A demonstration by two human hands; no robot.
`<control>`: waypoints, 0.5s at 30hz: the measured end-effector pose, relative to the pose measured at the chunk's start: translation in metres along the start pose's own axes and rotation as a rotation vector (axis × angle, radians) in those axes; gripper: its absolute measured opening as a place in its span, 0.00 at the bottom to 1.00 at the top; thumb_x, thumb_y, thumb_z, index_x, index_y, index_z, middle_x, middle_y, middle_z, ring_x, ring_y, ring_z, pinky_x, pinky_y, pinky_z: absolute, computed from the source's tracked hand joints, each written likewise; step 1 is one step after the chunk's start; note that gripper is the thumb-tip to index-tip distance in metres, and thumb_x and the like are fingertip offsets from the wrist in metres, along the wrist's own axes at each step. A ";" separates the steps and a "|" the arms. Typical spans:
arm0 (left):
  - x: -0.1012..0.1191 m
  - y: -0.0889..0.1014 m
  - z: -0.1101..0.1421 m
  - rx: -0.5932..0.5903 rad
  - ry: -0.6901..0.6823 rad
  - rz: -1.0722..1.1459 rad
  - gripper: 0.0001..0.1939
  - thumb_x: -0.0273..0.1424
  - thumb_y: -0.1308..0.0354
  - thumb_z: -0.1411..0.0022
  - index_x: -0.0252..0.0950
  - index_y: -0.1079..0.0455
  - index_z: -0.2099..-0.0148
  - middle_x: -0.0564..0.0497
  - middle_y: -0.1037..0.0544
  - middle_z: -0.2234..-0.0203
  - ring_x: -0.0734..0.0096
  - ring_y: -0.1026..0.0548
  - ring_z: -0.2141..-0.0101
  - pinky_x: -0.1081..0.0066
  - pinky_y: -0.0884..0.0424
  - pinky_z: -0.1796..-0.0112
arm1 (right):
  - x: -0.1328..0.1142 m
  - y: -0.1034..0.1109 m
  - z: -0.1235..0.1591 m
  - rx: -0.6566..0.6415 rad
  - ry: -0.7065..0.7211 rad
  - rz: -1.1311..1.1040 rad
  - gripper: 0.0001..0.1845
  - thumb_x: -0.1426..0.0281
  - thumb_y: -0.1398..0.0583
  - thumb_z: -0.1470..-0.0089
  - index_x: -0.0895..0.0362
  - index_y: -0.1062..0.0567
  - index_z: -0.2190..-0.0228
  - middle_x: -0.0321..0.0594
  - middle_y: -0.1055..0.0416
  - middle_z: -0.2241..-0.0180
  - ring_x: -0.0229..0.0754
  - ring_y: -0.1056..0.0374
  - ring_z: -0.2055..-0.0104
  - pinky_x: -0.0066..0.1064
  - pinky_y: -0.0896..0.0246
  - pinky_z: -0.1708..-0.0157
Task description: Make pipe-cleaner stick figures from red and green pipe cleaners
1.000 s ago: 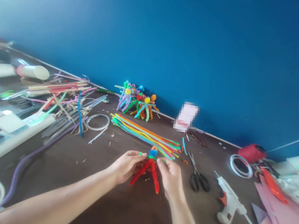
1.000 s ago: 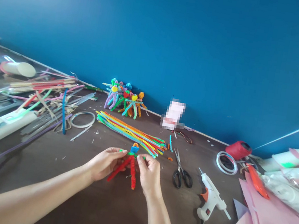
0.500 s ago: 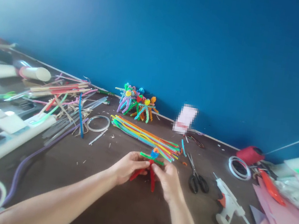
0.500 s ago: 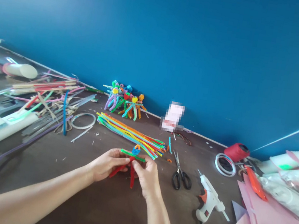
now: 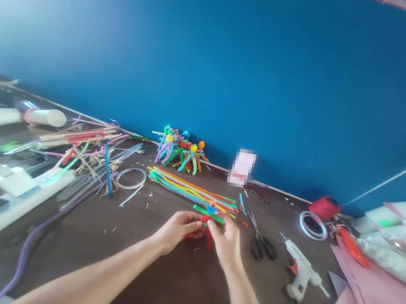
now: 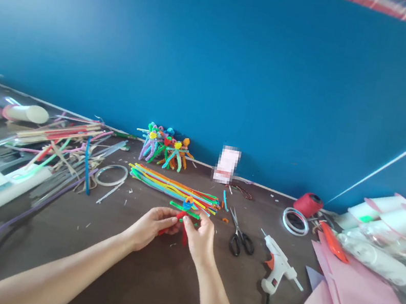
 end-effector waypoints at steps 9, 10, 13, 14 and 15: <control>-0.001 0.001 0.002 -0.007 -0.057 -0.061 0.19 0.37 0.35 0.59 0.29 0.29 0.66 0.49 0.25 0.77 0.75 0.28 0.77 0.74 0.34 0.71 | 0.004 0.001 -0.003 -0.021 -0.010 -0.150 0.19 0.60 0.41 0.56 0.59 0.30 0.63 0.40 0.30 0.68 0.42 0.34 0.64 0.31 0.38 0.66; -0.001 0.000 0.003 -0.013 -0.075 -0.081 0.19 0.37 0.35 0.59 0.29 0.29 0.66 0.49 0.25 0.77 0.75 0.28 0.77 0.74 0.34 0.71 | 0.000 0.000 -0.003 -0.040 -0.017 -0.162 0.19 0.59 0.41 0.55 0.59 0.29 0.64 0.40 0.29 0.70 0.41 0.33 0.66 0.30 0.38 0.67; 0.000 -0.003 0.003 -0.039 -0.114 -0.150 0.19 0.38 0.36 0.59 0.29 0.29 0.66 0.49 0.25 0.77 0.76 0.29 0.78 0.74 0.34 0.72 | -0.014 -0.003 -0.003 -0.099 -0.002 -0.166 0.17 0.59 0.41 0.56 0.59 0.27 0.67 0.38 0.29 0.72 0.41 0.33 0.68 0.29 0.38 0.69; 0.000 -0.004 0.003 -0.047 -0.119 -0.163 0.19 0.38 0.36 0.59 0.28 0.29 0.66 0.49 0.25 0.78 0.76 0.29 0.78 0.74 0.34 0.72 | -0.019 -0.003 -0.003 -0.120 0.007 -0.163 0.16 0.60 0.40 0.57 0.59 0.27 0.68 0.37 0.28 0.72 0.40 0.33 0.68 0.29 0.38 0.68; 0.000 -0.005 0.003 -0.053 -0.126 -0.170 0.19 0.38 0.36 0.59 0.28 0.29 0.66 0.49 0.25 0.77 0.77 0.29 0.78 0.74 0.35 0.73 | -0.024 -0.004 -0.002 -0.139 0.016 -0.158 0.16 0.61 0.39 0.58 0.59 0.26 0.69 0.37 0.28 0.72 0.40 0.33 0.68 0.29 0.39 0.68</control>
Point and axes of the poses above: each hand's wrist, its own z-axis away from the middle knuckle, its own y-axis out of the back of the hand, x = y × z, the point moved 9 cm from there along -z, towards the middle knuckle
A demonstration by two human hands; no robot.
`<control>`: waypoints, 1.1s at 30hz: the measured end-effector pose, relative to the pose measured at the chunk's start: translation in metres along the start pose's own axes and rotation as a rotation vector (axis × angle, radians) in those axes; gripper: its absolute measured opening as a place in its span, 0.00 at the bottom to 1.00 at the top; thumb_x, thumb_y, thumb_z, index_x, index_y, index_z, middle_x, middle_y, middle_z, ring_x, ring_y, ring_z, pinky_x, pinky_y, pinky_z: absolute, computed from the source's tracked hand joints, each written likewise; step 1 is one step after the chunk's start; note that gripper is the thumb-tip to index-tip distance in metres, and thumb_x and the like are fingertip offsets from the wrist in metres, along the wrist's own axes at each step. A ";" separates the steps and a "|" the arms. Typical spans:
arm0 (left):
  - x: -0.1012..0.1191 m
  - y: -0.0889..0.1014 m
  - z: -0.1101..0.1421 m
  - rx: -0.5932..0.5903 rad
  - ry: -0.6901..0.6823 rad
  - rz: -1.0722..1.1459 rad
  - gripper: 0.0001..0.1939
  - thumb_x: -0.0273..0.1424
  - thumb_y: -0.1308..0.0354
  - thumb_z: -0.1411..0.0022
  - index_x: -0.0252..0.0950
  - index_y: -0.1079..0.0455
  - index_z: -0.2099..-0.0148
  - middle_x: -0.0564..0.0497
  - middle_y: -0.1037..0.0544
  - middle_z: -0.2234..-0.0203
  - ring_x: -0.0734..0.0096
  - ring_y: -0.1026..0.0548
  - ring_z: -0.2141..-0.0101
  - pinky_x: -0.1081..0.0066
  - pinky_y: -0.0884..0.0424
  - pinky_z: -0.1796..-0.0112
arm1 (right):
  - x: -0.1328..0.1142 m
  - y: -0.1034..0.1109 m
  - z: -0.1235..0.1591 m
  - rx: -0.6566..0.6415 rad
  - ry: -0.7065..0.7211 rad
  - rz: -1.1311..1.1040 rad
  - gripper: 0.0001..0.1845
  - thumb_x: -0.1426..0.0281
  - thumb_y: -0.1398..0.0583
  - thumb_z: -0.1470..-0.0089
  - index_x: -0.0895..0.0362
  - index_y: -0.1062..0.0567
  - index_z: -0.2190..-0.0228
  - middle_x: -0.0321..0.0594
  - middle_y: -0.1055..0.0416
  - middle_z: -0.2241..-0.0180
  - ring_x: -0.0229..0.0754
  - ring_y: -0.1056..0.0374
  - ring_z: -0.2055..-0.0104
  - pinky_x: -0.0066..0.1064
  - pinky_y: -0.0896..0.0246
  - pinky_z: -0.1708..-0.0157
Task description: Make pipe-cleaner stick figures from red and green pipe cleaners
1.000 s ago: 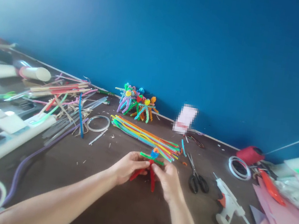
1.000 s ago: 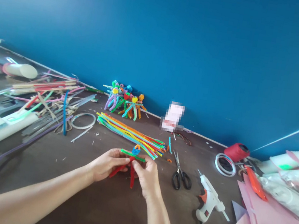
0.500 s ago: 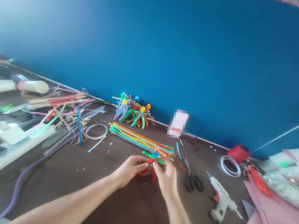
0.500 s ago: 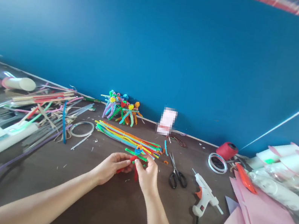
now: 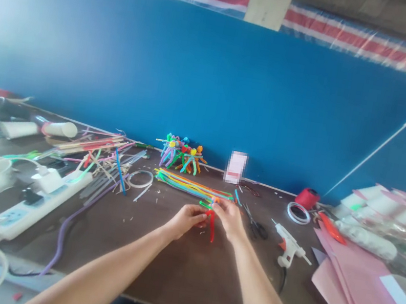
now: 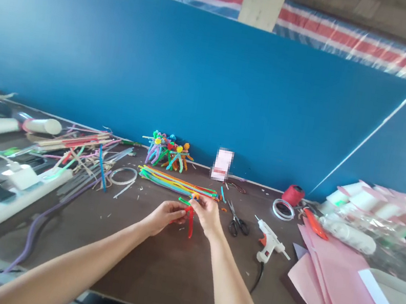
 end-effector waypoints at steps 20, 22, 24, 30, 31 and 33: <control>0.004 -0.009 -0.004 -0.065 -0.072 -0.145 0.13 0.35 0.36 0.58 0.29 0.27 0.72 0.51 0.26 0.84 0.80 0.33 0.83 0.79 0.40 0.81 | 0.000 -0.001 -0.003 -0.068 -0.065 0.018 0.20 0.59 0.36 0.65 0.60 0.25 0.71 0.39 0.26 0.75 0.42 0.31 0.70 0.32 0.37 0.68; 0.006 -0.008 -0.003 -0.046 -0.077 -0.134 0.13 0.35 0.37 0.57 0.28 0.27 0.72 0.51 0.27 0.86 0.80 0.34 0.84 0.79 0.41 0.82 | 0.001 0.002 -0.001 -0.064 -0.080 0.049 0.22 0.59 0.36 0.65 0.60 0.26 0.68 0.39 0.26 0.73 0.41 0.31 0.71 0.30 0.38 0.70; 0.007 -0.005 -0.003 -0.004 -0.085 -0.109 0.14 0.35 0.37 0.56 0.28 0.28 0.70 0.52 0.27 0.86 0.80 0.33 0.84 0.79 0.40 0.82 | 0.006 0.006 0.003 -0.056 -0.103 0.082 0.23 0.59 0.37 0.63 0.59 0.27 0.65 0.39 0.26 0.73 0.39 0.31 0.72 0.28 0.38 0.72; 0.007 0.008 -0.003 0.105 -0.113 -0.020 0.19 0.37 0.39 0.53 0.28 0.29 0.62 0.48 0.23 0.77 0.75 0.27 0.77 0.73 0.32 0.71 | 0.032 0.016 0.026 -0.040 -0.195 0.211 0.20 0.58 0.39 0.60 0.61 0.25 0.68 0.38 0.29 0.79 0.33 0.39 0.84 0.22 0.50 0.87; 0.007 0.008 -0.003 0.103 -0.116 -0.017 0.19 0.37 0.39 0.54 0.28 0.29 0.63 0.48 0.23 0.76 0.75 0.27 0.76 0.72 0.31 0.70 | 0.035 0.016 0.029 -0.045 -0.200 0.231 0.19 0.59 0.39 0.61 0.61 0.25 0.69 0.37 0.30 0.81 0.32 0.41 0.85 0.22 0.53 0.88; 0.006 0.008 -0.002 0.095 -0.118 -0.025 0.19 0.37 0.38 0.55 0.28 0.29 0.63 0.48 0.23 0.76 0.74 0.27 0.76 0.71 0.31 0.68 | 0.038 0.015 0.036 -0.048 -0.189 0.261 0.18 0.59 0.39 0.61 0.62 0.24 0.71 0.35 0.32 0.84 0.31 0.43 0.86 0.21 0.54 0.88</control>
Point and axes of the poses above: each hand's wrist, its own z-axis away from the middle knuckle, its own y-axis out of the back of the hand, x = y × z, the point moved 9 cm from there along -z, towards the middle knuckle
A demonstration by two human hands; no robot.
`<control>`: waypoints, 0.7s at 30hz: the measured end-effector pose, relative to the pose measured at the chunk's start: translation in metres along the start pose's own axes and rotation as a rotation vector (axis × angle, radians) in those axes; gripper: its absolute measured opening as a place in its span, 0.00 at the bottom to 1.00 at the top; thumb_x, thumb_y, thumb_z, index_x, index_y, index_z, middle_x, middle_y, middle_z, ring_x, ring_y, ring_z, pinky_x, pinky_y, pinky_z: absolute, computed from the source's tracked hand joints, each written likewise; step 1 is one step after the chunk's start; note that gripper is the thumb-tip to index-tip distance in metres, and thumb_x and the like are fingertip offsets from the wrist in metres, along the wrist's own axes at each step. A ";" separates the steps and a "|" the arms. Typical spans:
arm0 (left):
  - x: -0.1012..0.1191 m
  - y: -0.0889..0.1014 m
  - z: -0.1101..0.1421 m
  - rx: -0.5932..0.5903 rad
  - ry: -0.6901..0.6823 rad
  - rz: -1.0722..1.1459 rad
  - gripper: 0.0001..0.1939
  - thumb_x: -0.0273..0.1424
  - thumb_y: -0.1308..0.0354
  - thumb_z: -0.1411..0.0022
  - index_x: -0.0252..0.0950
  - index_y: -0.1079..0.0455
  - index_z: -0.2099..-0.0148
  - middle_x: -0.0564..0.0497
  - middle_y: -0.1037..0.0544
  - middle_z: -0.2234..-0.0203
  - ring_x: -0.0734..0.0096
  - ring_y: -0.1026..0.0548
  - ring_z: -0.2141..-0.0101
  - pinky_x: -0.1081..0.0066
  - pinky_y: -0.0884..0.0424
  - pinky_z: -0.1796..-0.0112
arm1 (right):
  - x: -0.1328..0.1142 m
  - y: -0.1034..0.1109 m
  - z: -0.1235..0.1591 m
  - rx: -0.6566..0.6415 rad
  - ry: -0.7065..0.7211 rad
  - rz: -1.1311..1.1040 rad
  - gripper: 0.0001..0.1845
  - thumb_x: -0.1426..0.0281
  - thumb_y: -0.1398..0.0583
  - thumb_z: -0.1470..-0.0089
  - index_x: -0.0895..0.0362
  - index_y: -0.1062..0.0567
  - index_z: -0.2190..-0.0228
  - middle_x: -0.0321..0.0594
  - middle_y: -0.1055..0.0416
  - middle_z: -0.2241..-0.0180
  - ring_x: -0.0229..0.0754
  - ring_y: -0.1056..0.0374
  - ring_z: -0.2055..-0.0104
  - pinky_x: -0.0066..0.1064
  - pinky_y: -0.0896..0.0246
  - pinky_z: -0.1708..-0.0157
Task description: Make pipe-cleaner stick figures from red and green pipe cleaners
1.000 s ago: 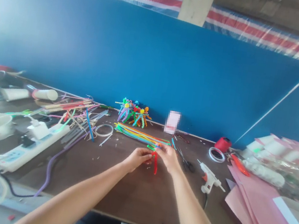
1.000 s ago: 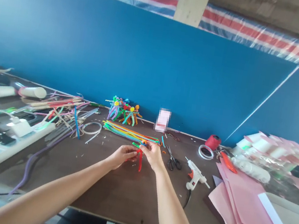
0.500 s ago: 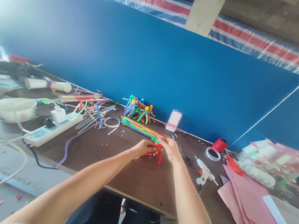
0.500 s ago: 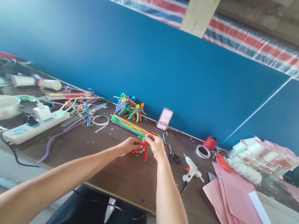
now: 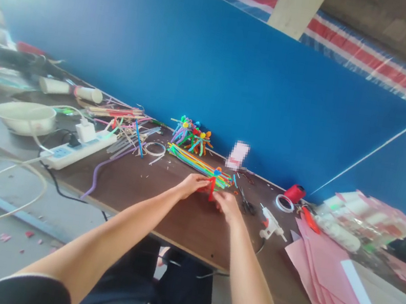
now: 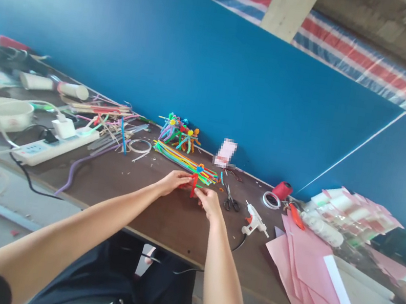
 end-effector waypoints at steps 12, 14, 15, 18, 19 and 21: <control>0.003 -0.006 0.006 -0.028 -0.032 -0.211 0.19 0.37 0.41 0.52 0.29 0.29 0.59 0.49 0.23 0.77 0.72 0.27 0.76 0.72 0.32 0.72 | -0.006 0.005 0.010 0.167 0.108 0.072 0.14 0.61 0.42 0.59 0.60 0.25 0.76 0.33 0.33 0.85 0.32 0.44 0.84 0.24 0.50 0.83; 0.005 -0.005 0.006 -0.010 -0.041 -0.249 0.19 0.37 0.44 0.48 0.28 0.30 0.58 0.48 0.23 0.76 0.71 0.26 0.74 0.72 0.32 0.70 | -0.003 0.008 0.009 0.203 0.104 0.054 0.15 0.61 0.44 0.58 0.60 0.26 0.74 0.34 0.33 0.83 0.31 0.46 0.86 0.24 0.52 0.85; 0.005 -0.005 0.006 -0.003 -0.043 -0.269 0.19 0.37 0.46 0.47 0.28 0.30 0.58 0.48 0.23 0.75 0.71 0.26 0.73 0.72 0.32 0.70 | -0.002 0.009 0.008 0.219 0.102 0.046 0.15 0.60 0.44 0.57 0.60 0.27 0.73 0.34 0.33 0.83 0.31 0.46 0.86 0.24 0.53 0.86; 0.003 -0.004 0.004 0.004 -0.048 -0.342 0.16 0.35 0.49 0.45 0.28 0.29 0.61 0.47 0.23 0.75 0.70 0.26 0.73 0.72 0.32 0.70 | 0.000 0.012 0.007 0.255 0.094 0.035 0.15 0.60 0.45 0.57 0.59 0.28 0.73 0.34 0.33 0.83 0.31 0.47 0.87 0.24 0.54 0.87; 0.002 -0.004 0.003 0.003 -0.053 -0.372 0.15 0.34 0.48 0.46 0.29 0.29 0.61 0.48 0.23 0.75 0.70 0.26 0.73 0.72 0.32 0.70 | 0.000 0.013 0.007 0.265 0.092 0.035 0.15 0.59 0.45 0.57 0.59 0.28 0.74 0.34 0.34 0.83 0.31 0.47 0.87 0.24 0.54 0.87; 0.001 -0.003 0.002 0.006 -0.073 -0.439 0.13 0.32 0.45 0.50 0.31 0.28 0.62 0.50 0.23 0.76 0.69 0.27 0.73 0.72 0.32 0.69 | 0.000 0.014 0.008 0.280 0.090 0.037 0.15 0.59 0.45 0.57 0.59 0.29 0.74 0.34 0.34 0.83 0.32 0.46 0.87 0.24 0.54 0.87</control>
Point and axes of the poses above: each hand's wrist, its own z-axis away from the middle knuckle, its own y-axis out of the back of the hand, x = y × z, the point moved 9 cm from there along -z, towards the middle knuckle
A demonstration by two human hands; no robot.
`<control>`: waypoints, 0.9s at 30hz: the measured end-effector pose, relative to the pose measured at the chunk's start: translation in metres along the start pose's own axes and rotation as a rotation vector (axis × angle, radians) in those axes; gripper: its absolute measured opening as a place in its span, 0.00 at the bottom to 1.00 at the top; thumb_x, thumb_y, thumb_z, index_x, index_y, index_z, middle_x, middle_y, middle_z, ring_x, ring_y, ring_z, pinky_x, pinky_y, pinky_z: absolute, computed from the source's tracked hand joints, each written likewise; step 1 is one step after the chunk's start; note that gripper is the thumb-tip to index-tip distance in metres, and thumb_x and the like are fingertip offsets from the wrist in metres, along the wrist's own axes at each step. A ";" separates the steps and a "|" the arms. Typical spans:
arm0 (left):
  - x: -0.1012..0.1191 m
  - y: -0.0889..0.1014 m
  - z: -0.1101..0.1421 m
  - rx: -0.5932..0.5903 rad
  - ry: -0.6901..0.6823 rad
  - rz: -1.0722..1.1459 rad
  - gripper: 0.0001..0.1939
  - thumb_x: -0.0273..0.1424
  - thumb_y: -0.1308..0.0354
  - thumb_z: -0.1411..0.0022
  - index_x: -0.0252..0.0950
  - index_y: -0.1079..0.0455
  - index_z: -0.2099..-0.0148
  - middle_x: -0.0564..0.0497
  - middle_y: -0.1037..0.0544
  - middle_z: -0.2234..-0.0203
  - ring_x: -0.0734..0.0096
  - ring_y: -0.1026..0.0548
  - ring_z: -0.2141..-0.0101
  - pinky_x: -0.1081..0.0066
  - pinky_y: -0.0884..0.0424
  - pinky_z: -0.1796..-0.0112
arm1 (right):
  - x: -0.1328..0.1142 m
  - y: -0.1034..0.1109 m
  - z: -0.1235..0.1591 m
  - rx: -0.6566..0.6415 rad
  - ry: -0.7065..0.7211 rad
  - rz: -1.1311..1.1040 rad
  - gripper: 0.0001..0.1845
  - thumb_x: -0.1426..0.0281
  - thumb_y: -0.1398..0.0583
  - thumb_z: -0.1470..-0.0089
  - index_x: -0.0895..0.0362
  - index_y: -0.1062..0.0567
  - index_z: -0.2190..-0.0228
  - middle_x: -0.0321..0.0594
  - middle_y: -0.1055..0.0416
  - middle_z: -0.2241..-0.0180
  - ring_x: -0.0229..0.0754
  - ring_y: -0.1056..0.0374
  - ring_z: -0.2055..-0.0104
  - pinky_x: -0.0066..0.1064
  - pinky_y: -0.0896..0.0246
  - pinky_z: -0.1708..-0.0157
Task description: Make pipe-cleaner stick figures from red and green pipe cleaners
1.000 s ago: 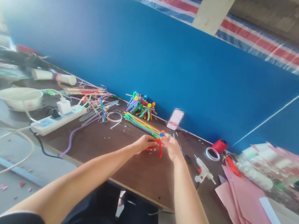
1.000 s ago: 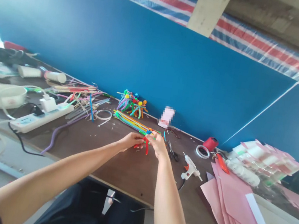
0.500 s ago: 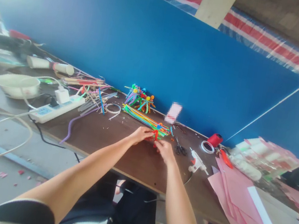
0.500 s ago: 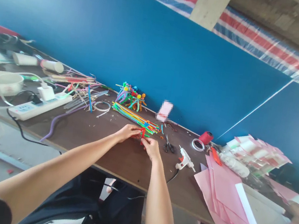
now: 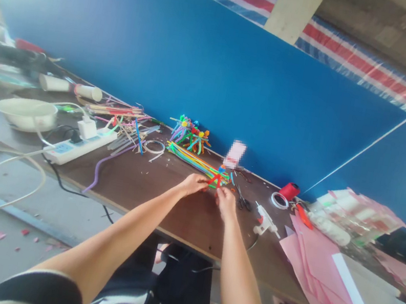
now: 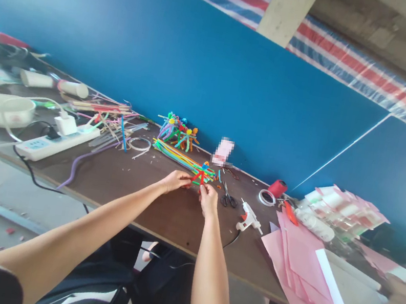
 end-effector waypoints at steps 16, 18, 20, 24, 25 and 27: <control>0.004 0.011 -0.001 0.122 -0.091 -0.228 0.12 0.29 0.43 0.52 0.34 0.27 0.63 0.48 0.22 0.72 0.66 0.27 0.69 0.73 0.35 0.66 | 0.001 0.005 0.005 0.052 0.013 0.006 0.24 0.55 0.42 0.60 0.61 0.28 0.66 0.36 0.33 0.81 0.33 0.44 0.86 0.24 0.50 0.87; 0.004 0.013 0.000 0.145 -0.080 -0.223 0.12 0.29 0.43 0.52 0.34 0.27 0.63 0.48 0.22 0.73 0.66 0.27 0.70 0.72 0.34 0.67 | 0.000 0.005 0.006 0.050 0.012 -0.005 0.25 0.55 0.41 0.62 0.62 0.28 0.66 0.36 0.32 0.81 0.32 0.44 0.86 0.24 0.50 0.87; 0.003 0.017 0.001 0.178 -0.063 -0.220 0.11 0.30 0.43 0.51 0.33 0.27 0.63 0.49 0.23 0.75 0.67 0.27 0.73 0.72 0.34 0.69 | 0.000 0.005 0.006 0.058 0.006 -0.022 0.25 0.54 0.41 0.61 0.62 0.28 0.67 0.36 0.33 0.82 0.32 0.44 0.86 0.24 0.50 0.87; 0.002 0.036 0.004 0.321 -0.029 -0.222 0.11 0.32 0.44 0.50 0.33 0.28 0.64 0.47 0.23 0.73 0.66 0.27 0.71 0.72 0.34 0.69 | -0.001 0.006 0.008 0.082 -0.006 -0.056 0.24 0.53 0.43 0.60 0.62 0.27 0.71 0.35 0.34 0.83 0.32 0.43 0.85 0.24 0.49 0.86; 0.001 0.041 0.005 0.361 -0.022 -0.221 0.11 0.32 0.44 0.50 0.33 0.28 0.64 0.47 0.23 0.71 0.66 0.27 0.69 0.72 0.34 0.68 | -0.001 0.006 0.008 0.085 -0.008 -0.062 0.24 0.52 0.43 0.60 0.62 0.27 0.71 0.35 0.34 0.83 0.32 0.43 0.85 0.24 0.49 0.86; 0.000 0.050 0.008 0.428 -0.006 -0.219 0.10 0.32 0.45 0.49 0.33 0.28 0.64 0.46 0.23 0.69 0.66 0.27 0.67 0.72 0.35 0.66 | -0.001 0.006 0.008 0.086 -0.008 -0.072 0.24 0.52 0.42 0.61 0.62 0.27 0.73 0.34 0.35 0.84 0.32 0.43 0.86 0.24 0.49 0.87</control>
Point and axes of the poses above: each hand's wrist, its own z-axis away from the middle knuckle, its own y-axis out of the back of the hand, x = y × z, the point moved 9 cm from there along -z, towards the middle knuckle
